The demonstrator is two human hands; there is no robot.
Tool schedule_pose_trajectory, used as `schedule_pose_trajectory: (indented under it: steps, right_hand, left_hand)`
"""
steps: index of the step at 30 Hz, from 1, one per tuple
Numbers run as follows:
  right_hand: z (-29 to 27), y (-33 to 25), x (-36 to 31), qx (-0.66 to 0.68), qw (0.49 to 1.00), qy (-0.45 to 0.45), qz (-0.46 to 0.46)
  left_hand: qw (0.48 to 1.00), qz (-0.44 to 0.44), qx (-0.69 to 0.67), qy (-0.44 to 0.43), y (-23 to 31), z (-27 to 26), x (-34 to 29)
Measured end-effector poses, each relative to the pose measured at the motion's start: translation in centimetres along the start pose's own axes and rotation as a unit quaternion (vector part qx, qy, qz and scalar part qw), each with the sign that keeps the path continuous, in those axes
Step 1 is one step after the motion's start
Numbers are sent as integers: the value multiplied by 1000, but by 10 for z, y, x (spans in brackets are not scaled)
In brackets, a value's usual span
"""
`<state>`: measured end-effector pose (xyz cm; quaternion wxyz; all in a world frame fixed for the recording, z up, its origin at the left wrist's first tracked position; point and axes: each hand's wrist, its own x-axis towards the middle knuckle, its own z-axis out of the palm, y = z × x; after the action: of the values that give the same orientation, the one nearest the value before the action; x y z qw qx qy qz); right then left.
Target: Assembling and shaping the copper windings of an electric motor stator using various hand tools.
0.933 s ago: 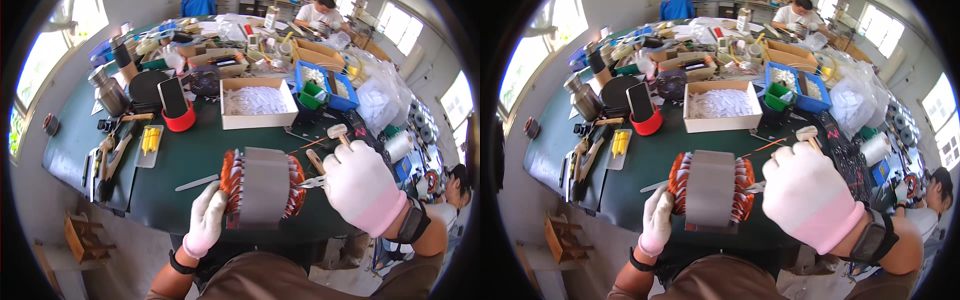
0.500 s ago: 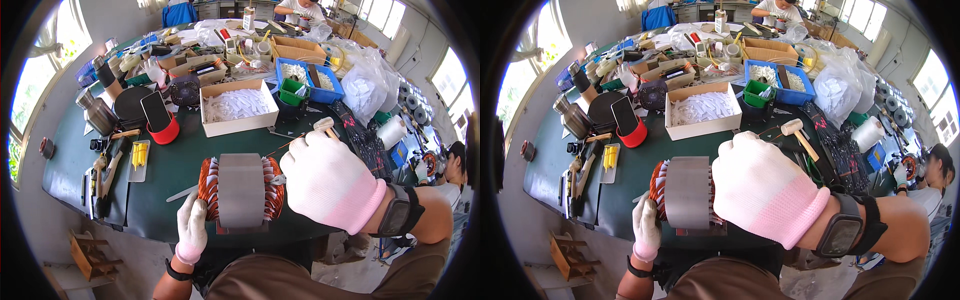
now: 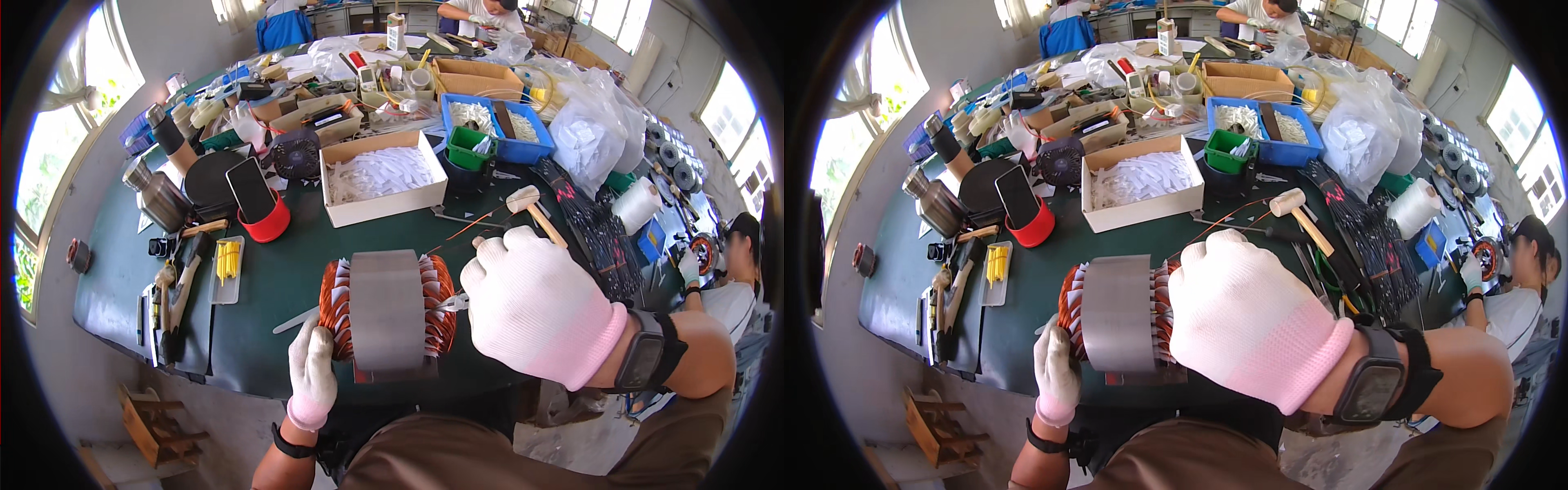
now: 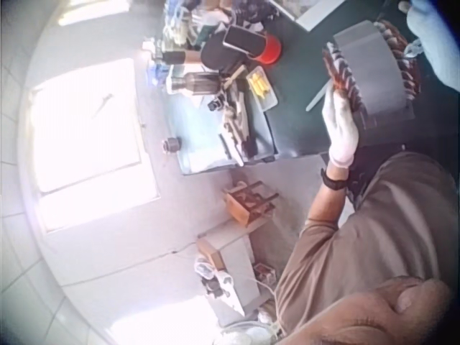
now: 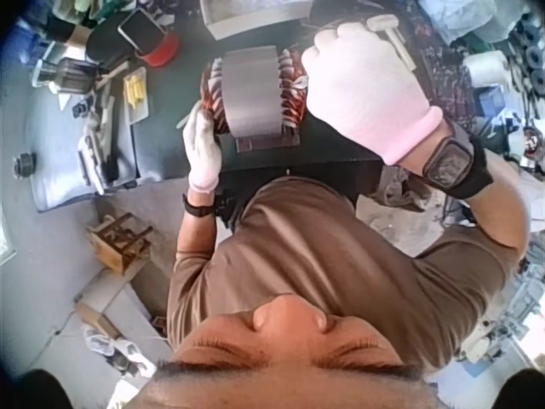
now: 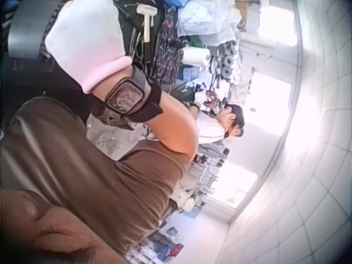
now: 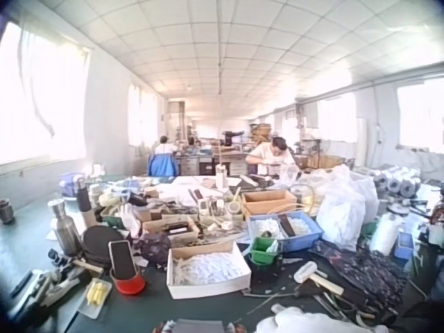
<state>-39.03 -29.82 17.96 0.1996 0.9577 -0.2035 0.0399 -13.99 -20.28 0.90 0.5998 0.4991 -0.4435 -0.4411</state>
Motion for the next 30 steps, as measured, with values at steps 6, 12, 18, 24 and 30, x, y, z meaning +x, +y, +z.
schedule_pose_trajectory:
  steps: [6,12,18,24,30]
  right_hand:
    - [5,5,-35,-1,998,-54,34]
    - [92,-24,-101,276,922,68,263]
    - [181,-61,-153,245,866,33,436]
    - [224,-61,-132,79,908,14,411]
    - [233,-78,-131,148,872,155,439]
  left_hand:
    - [993,74,90,-28,-6,-9,-11]
    - [986,123,76,-86,-19,-23,-9]
    - [981,152,69,-100,-33,-18,-6]
    - [996,59,32,59,-70,-43,-12]
    - [956,154,241,58,-74,-78,-41]
